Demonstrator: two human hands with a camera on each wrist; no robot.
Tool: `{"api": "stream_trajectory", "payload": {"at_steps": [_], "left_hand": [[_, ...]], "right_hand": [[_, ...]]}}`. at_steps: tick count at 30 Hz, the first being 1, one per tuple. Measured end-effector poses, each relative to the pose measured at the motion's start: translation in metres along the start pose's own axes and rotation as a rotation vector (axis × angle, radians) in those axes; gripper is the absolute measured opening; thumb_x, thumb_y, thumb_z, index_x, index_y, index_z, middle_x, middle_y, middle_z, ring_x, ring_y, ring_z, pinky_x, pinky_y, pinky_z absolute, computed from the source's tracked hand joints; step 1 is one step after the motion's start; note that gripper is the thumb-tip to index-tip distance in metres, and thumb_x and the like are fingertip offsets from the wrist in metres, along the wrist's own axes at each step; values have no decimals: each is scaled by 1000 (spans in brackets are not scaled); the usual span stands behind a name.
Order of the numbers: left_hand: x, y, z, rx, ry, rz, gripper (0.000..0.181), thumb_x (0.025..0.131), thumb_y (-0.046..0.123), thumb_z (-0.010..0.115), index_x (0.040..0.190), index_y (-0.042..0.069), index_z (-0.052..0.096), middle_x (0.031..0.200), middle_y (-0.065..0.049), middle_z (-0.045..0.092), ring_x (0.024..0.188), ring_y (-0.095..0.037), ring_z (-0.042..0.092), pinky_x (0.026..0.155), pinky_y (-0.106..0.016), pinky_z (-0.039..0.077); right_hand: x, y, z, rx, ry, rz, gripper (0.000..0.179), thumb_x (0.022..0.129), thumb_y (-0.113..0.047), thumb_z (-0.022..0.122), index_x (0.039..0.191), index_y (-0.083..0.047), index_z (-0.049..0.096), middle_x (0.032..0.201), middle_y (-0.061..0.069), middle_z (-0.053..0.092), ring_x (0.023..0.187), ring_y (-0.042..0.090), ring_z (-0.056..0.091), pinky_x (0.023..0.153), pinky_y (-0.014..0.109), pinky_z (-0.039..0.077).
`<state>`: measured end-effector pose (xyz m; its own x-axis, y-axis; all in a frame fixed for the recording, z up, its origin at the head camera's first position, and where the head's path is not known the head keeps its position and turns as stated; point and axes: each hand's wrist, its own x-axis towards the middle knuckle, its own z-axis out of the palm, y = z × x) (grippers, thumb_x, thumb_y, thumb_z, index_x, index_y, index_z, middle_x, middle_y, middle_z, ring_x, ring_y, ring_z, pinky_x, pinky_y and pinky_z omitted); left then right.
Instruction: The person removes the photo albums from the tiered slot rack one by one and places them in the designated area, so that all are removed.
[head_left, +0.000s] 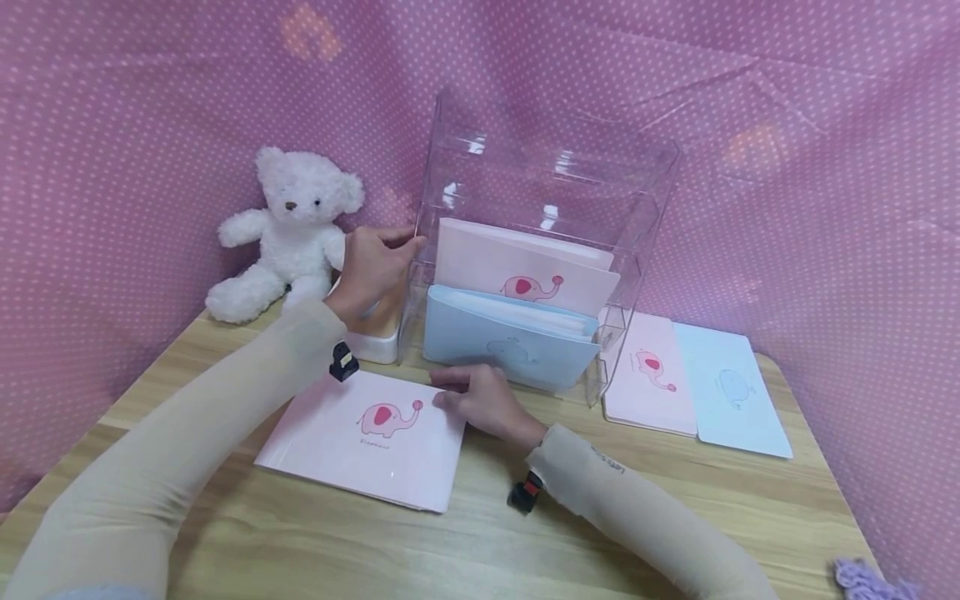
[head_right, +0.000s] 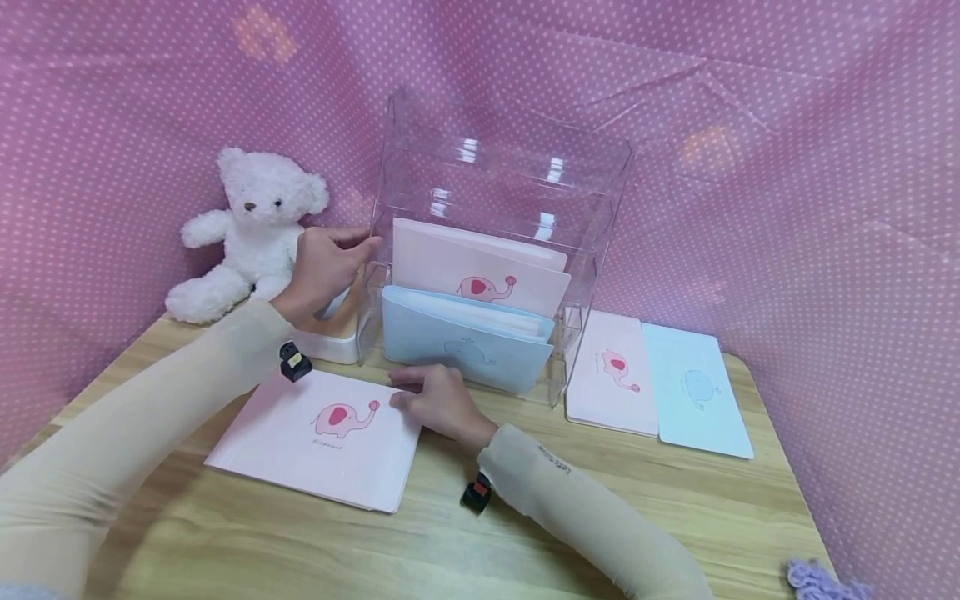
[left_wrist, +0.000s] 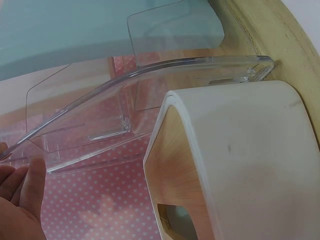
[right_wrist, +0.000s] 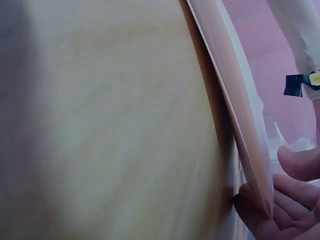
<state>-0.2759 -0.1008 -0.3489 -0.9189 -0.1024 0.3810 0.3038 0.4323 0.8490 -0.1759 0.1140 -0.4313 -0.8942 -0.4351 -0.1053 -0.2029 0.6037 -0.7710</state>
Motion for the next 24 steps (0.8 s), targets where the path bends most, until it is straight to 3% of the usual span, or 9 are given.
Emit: {"api": "stream_trajectory", "payload": {"at_steps": [10,19,24], "left_hand": [[0,0,0,-1,6,1,33,94,26,74,121,8,73,117,-12,75,103,-22,76,84,-30,63],[0,1,0,-4,5,-1,33,94,26,74,121,8,73,119,-12,74,105,-23,75,86,-32,63],[0,-1,0,-4,5,1,34,93,28,75,121,9,73,118,-11,75,105,-22,75,86,-31,63]], "right_hand": [[-5,-1,-8,-22,-79,-67,38,92,-18,73,130,-18,68,124,-4,75,116,12,69,105,35,55],[-9,-3,-13,59,-22,-87,39,87,-10,78,124,-19,68,120,-6,74,113,15,68,102,37,55],[-12,-9,-22,57,18,-187,44,83,-3,80,124,-10,65,118,6,73,111,24,67,101,41,55]]}}
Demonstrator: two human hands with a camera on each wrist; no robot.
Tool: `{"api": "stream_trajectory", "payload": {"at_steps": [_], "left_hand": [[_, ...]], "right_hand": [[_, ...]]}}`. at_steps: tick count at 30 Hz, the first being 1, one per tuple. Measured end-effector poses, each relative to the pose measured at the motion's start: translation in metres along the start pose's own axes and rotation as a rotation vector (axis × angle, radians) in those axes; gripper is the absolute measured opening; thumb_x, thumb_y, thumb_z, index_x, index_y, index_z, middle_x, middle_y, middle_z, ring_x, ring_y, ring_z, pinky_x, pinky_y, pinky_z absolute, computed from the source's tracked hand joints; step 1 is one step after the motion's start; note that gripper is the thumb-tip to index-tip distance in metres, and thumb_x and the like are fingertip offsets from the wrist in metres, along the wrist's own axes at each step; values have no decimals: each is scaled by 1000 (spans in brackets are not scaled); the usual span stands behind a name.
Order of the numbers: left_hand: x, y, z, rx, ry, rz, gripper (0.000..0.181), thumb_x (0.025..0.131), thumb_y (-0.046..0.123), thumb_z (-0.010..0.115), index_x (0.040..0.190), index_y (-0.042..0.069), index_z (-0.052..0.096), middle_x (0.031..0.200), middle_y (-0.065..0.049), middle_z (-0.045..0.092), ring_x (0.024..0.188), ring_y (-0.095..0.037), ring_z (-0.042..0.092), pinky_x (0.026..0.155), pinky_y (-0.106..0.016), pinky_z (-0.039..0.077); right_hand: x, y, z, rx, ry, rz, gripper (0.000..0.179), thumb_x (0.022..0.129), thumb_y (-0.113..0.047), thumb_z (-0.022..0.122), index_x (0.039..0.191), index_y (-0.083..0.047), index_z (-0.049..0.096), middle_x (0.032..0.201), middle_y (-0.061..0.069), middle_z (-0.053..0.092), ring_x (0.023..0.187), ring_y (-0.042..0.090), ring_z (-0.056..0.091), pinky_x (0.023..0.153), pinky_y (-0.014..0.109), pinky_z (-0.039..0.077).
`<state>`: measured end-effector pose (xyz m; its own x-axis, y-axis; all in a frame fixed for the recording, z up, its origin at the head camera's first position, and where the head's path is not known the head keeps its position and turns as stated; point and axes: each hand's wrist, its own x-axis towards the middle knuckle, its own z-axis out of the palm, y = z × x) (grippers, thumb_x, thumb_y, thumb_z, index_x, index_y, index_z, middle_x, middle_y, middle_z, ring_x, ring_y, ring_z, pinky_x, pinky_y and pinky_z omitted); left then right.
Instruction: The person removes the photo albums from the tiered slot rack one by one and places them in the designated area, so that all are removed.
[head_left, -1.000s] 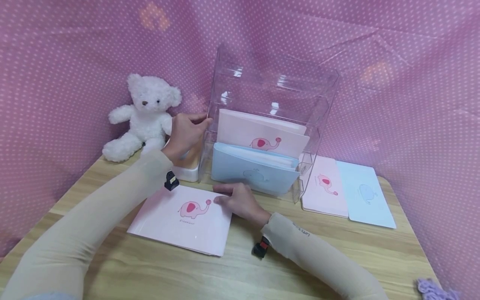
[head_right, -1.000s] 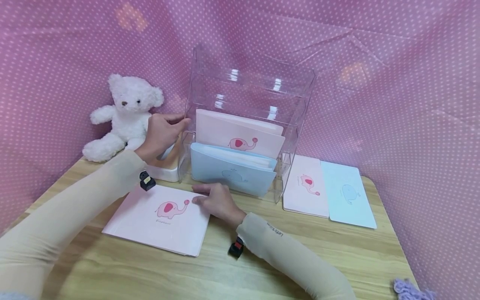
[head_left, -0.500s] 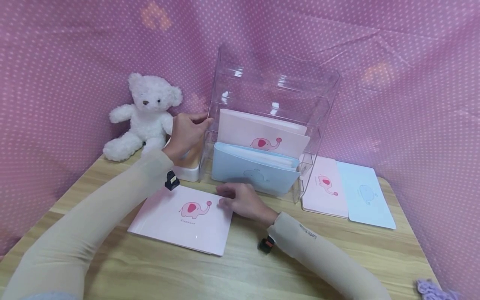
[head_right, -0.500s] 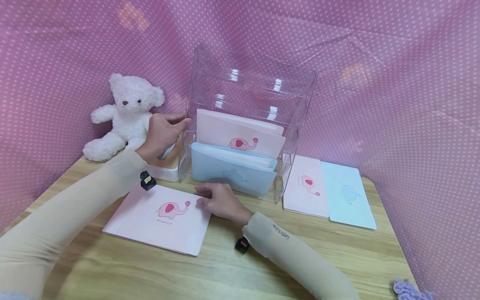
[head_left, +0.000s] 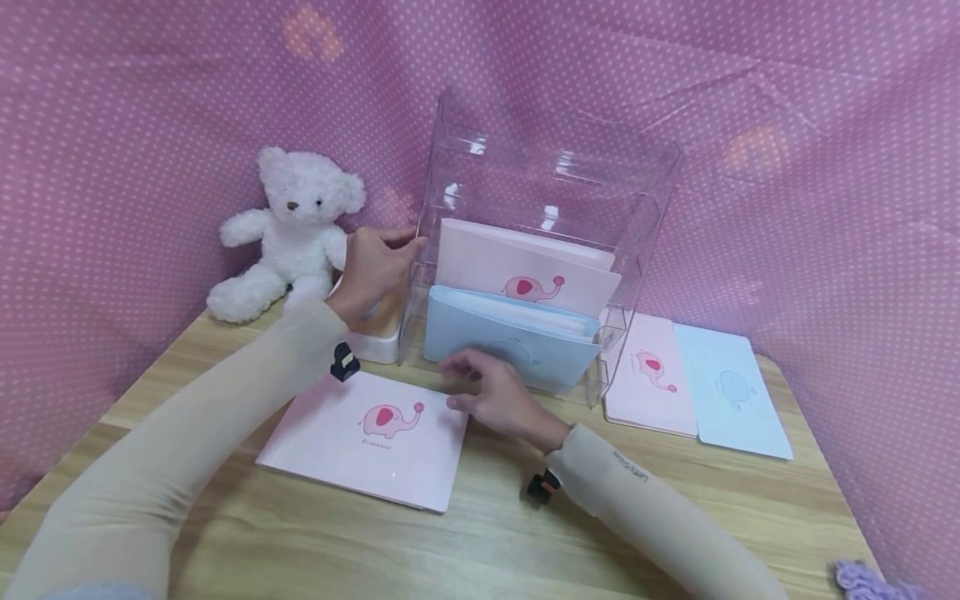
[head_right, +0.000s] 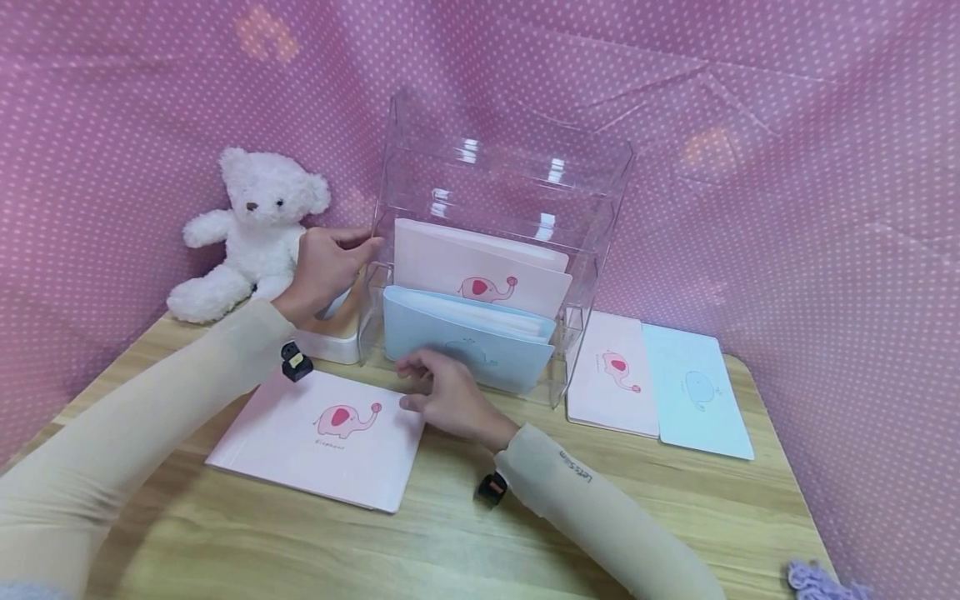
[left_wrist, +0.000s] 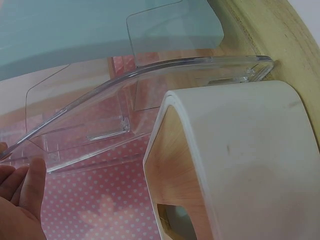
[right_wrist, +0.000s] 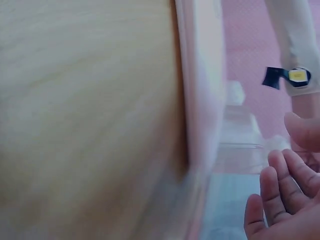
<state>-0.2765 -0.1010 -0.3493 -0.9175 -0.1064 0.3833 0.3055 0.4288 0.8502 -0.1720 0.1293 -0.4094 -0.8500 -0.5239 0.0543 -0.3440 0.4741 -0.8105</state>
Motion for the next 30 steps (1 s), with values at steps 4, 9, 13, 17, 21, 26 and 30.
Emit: {"api": "stream_trajectory", "payload": {"at_steps": [4,9,13,17,21,26,30], "left_hand": [[0,2,0,-2,8,7,32,93,26,75,120,8,74,117,-12,75,104,-23,75,85,-31,63],[0,1,0,-5,-2,4,33,94,26,74,121,8,73,118,-12,75,105,-23,75,85,-32,63],[-1,1,-1,-9,-16,-19,34,94,28,73,122,9,72,121,-12,73,107,-23,74,87,-31,62],[-1,2,-1,-15,-10,-25,34,94,27,74,122,8,72,122,-12,73,109,-24,74,88,-32,62],[-1,2,-1,-18,-12,-25,34,94,26,74,122,8,72,122,-13,73,109,-25,74,88,-33,62],[-1,1,-1,-15,-22,-26,34,95,25,73,123,7,71,122,-14,73,108,-25,74,87,-32,62],[-1,2,-1,-16,-21,-16,34,95,25,73,123,7,71,121,-14,73,108,-25,75,86,-31,62]], "right_hand": [[-2,-6,-12,22,3,-101,47,82,1,79,125,-8,63,118,14,72,111,32,66,99,48,57],[-4,-11,-31,94,12,-200,51,83,4,78,129,-4,58,123,18,68,114,31,66,100,50,57],[-5,-18,-47,138,28,-249,55,83,6,78,132,1,55,127,23,65,116,32,65,100,50,57],[-7,-27,-63,125,68,-272,58,81,4,79,134,1,54,128,21,64,119,32,64,102,49,56],[-8,-35,-78,111,125,-290,62,79,6,80,135,2,54,128,21,64,122,32,62,104,44,56],[-9,-44,-97,137,183,-320,65,78,14,77,137,6,51,129,26,61,124,35,59,105,42,55],[-8,-50,-114,142,229,-312,66,79,16,74,139,6,49,132,27,59,124,34,58,109,39,52]]}}
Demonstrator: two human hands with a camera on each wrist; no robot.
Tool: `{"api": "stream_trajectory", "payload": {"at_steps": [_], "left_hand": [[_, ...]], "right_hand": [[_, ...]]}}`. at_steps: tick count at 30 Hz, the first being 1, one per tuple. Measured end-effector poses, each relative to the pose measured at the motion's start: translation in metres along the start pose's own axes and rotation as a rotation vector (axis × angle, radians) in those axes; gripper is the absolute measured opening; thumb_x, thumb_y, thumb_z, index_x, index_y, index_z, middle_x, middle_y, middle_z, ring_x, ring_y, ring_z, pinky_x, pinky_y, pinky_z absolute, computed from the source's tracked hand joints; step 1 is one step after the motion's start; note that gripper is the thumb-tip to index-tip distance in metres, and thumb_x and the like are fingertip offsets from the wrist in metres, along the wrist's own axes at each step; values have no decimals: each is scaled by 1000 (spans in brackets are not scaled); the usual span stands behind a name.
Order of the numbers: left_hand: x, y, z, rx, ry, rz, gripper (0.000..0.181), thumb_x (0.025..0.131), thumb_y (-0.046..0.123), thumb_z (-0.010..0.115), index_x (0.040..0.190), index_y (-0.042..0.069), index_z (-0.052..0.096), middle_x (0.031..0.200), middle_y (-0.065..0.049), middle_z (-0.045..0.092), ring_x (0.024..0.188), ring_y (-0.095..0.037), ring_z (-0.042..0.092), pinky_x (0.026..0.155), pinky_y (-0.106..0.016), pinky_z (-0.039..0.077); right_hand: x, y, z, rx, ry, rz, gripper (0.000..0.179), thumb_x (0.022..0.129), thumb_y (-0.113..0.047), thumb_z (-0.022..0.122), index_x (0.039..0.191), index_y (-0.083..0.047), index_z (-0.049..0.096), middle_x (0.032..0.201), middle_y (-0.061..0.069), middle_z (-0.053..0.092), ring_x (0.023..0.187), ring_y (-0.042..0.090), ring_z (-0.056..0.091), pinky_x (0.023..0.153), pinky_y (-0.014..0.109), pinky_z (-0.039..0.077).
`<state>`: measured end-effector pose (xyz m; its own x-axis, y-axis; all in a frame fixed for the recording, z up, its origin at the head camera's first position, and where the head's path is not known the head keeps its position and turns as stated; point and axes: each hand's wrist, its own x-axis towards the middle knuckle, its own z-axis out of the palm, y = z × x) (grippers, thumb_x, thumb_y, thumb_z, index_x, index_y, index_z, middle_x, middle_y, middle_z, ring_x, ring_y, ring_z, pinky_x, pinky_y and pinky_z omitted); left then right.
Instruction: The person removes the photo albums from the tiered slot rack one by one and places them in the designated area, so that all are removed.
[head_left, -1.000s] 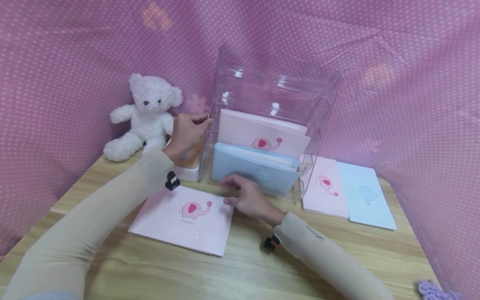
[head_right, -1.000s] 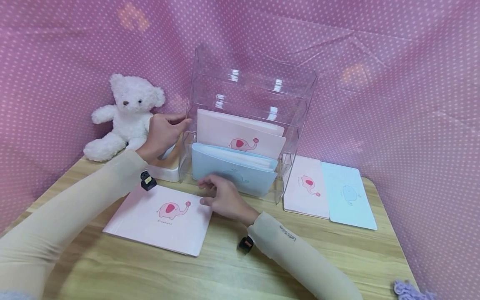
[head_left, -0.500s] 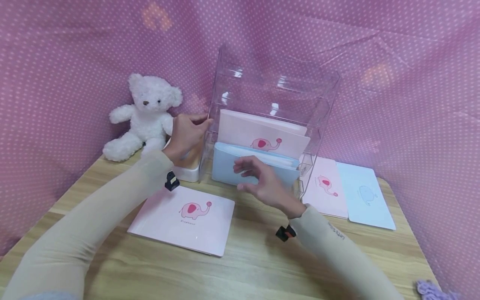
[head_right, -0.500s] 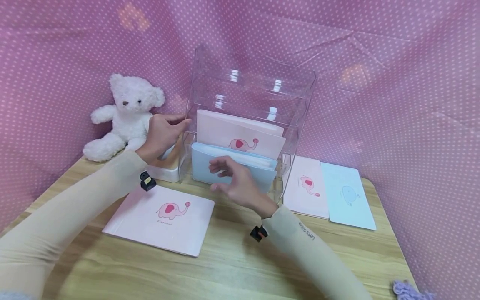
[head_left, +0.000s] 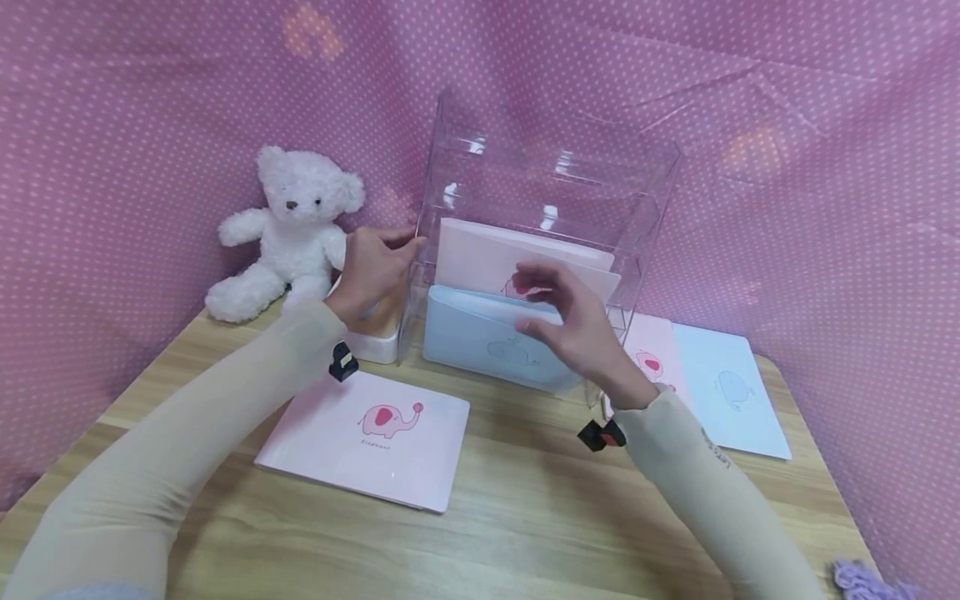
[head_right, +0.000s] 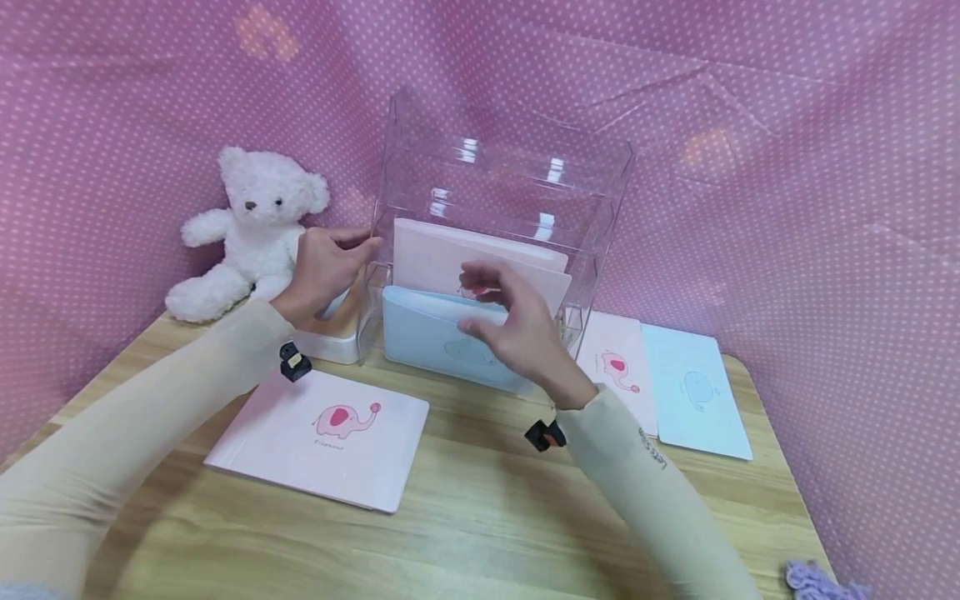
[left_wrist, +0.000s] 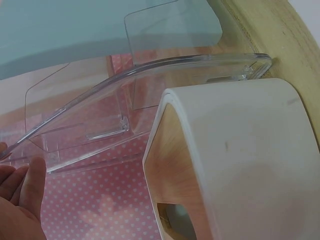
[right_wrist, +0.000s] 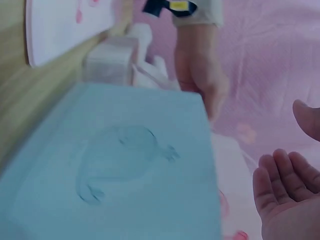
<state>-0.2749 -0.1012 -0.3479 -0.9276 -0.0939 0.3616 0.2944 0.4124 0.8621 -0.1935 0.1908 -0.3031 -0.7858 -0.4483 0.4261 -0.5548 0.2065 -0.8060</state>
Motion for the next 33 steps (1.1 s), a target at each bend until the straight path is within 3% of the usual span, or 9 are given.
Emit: {"api": "stream_trajectory", "payload": {"at_steps": [5,9,13,20,27,33], "left_hand": [[-1,1,-1,0,0,7,34,95,25,73,123,6,71,121,-14,73,107,-25,75,86,-31,62],[-2,1,-1,2,-9,-3,36,95,26,73,124,5,70,123,-13,72,109,-24,74,87,-32,62],[-2,1,-1,4,-13,-10,37,95,27,73,125,6,70,125,-12,72,110,-24,74,88,-32,62],[-1,0,1,7,-12,-17,36,94,27,73,125,9,70,125,-11,72,110,-23,74,88,-32,62],[-1,-1,0,-10,-22,-33,38,95,29,73,128,10,69,127,-11,72,111,-22,73,88,-30,62],[-2,0,0,-10,-31,-36,39,96,29,72,130,11,68,127,-10,73,110,-20,73,88,-29,62]], "right_hand": [[7,-5,-21,-34,70,15,66,80,15,73,141,4,48,139,19,58,128,21,56,112,30,48],[12,-3,-36,-58,129,4,66,81,16,72,141,3,48,141,20,56,128,15,54,112,27,46],[14,1,-49,-76,181,29,65,82,15,71,141,1,49,141,20,56,128,16,54,113,28,44],[14,5,-62,-83,236,62,64,82,14,71,141,2,49,142,20,55,131,23,54,121,43,39],[18,10,-71,-77,254,76,67,82,14,72,143,0,48,144,21,54,133,20,53,121,41,39],[19,18,-76,-89,234,126,71,82,12,73,146,-4,46,150,18,51,139,25,50,123,41,38]]}}
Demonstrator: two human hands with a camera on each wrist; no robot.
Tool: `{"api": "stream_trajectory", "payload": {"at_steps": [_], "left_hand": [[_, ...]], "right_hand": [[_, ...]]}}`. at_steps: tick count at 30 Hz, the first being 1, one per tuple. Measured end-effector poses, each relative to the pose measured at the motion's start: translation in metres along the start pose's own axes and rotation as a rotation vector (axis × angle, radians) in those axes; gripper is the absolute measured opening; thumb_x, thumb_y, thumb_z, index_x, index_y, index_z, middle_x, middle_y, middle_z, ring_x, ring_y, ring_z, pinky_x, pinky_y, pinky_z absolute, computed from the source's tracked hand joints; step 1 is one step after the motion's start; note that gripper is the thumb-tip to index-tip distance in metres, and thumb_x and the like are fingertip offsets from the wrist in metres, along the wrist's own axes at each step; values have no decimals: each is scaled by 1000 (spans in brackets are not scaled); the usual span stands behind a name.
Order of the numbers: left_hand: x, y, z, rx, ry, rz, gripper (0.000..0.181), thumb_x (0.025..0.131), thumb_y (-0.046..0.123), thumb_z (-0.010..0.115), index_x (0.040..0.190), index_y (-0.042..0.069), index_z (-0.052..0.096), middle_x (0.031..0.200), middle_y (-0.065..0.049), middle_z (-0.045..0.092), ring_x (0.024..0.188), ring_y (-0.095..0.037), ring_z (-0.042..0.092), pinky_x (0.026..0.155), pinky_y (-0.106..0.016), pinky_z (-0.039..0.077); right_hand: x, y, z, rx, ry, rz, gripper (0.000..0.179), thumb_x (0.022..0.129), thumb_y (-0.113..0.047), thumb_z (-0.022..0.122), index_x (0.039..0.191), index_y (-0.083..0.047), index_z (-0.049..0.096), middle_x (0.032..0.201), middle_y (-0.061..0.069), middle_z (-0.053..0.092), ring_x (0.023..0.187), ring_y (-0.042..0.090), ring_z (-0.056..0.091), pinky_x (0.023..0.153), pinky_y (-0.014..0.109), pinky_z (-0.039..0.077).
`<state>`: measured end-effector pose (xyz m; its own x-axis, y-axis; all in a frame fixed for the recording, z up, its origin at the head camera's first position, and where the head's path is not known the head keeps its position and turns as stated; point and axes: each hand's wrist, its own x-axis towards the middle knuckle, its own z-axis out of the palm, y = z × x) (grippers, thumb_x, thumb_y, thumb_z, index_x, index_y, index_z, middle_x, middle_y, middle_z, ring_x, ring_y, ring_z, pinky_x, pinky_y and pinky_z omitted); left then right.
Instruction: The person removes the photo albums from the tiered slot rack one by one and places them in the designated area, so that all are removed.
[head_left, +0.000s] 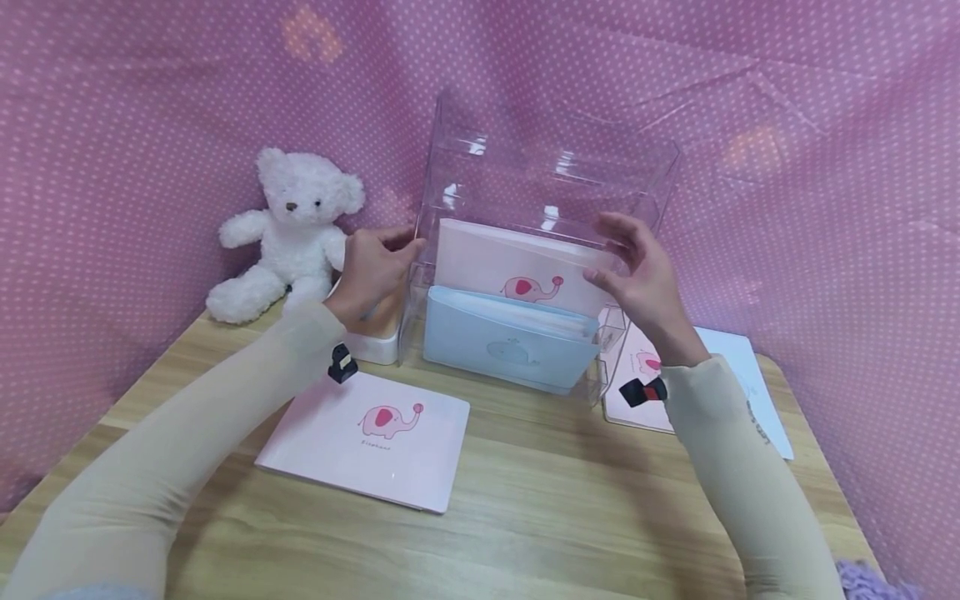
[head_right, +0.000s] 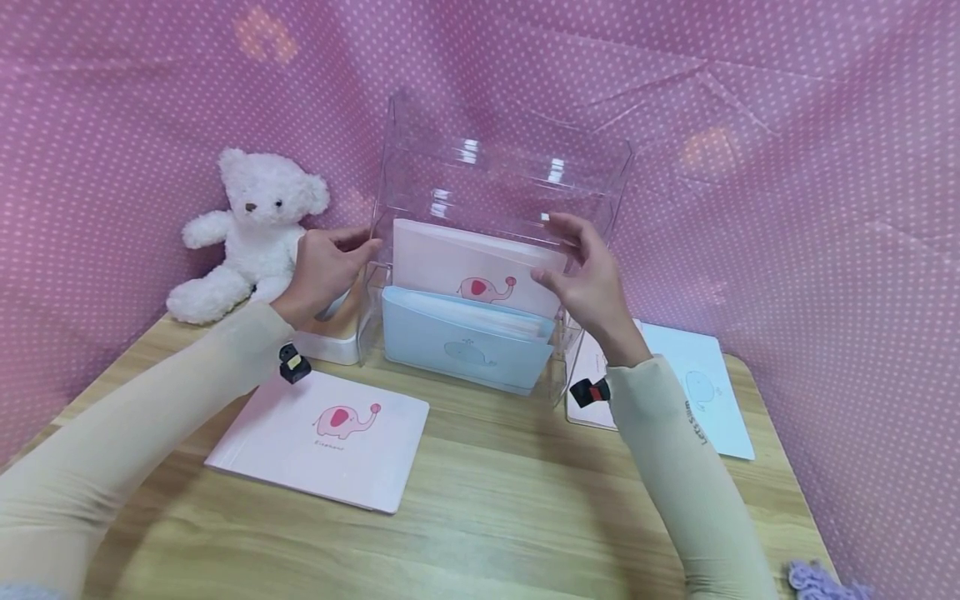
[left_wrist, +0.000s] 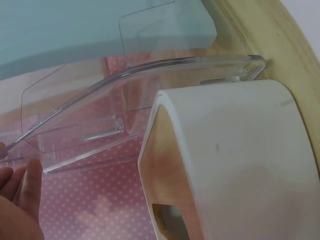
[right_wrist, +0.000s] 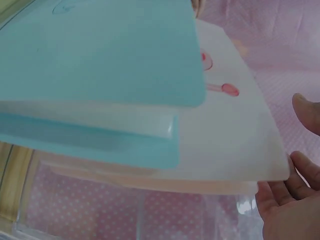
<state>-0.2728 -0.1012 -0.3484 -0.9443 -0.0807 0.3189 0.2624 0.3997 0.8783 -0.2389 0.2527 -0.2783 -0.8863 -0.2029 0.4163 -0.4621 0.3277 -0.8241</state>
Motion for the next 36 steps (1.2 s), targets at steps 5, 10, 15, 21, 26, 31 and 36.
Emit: {"api": "stream_trajectory", "payload": {"at_steps": [5,10,15,21,26,31,36], "left_hand": [[0,-2,1,-1,1,-13,40,96,29,71,132,12,68,127,-10,73,109,-20,73,89,-29,62],[1,-5,1,-11,10,-31,42,94,30,73,131,12,68,127,-10,73,108,-19,72,89,-27,62],[4,-7,1,-38,23,-52,39,92,31,76,125,10,72,121,-12,75,104,-18,70,85,-20,60],[5,-8,1,-63,17,-84,38,91,34,77,121,10,74,118,-11,75,99,-12,67,80,-14,57],[6,-7,1,-79,21,-80,37,90,34,78,119,10,75,116,-12,76,97,-11,67,78,-13,57],[6,-8,0,-83,26,-81,39,90,35,77,120,9,75,118,-13,75,97,-11,67,78,-12,56],[6,-9,0,-84,18,-91,38,91,35,77,120,10,74,118,-13,75,99,-12,67,78,-12,57]], "right_hand": [[2,10,-2,12,-12,46,72,83,13,72,148,-5,45,152,18,49,141,29,48,123,40,38],[3,17,-1,31,-28,87,69,85,11,70,147,-7,46,148,16,52,134,24,53,109,22,49],[2,22,1,34,-66,141,66,89,3,71,148,-12,46,145,10,54,120,13,59,90,15,56],[4,27,5,28,-92,209,63,91,-8,73,148,-20,47,146,5,54,119,16,59,92,22,58],[6,30,9,3,-89,261,62,91,-12,75,146,-23,50,137,6,57,119,20,58,96,30,56],[9,32,13,31,-72,275,54,90,-10,75,140,-20,56,128,6,61,116,22,60,94,32,57],[10,34,17,59,-50,303,47,89,-10,75,133,-18,59,125,5,62,114,22,61,95,35,58]]}}
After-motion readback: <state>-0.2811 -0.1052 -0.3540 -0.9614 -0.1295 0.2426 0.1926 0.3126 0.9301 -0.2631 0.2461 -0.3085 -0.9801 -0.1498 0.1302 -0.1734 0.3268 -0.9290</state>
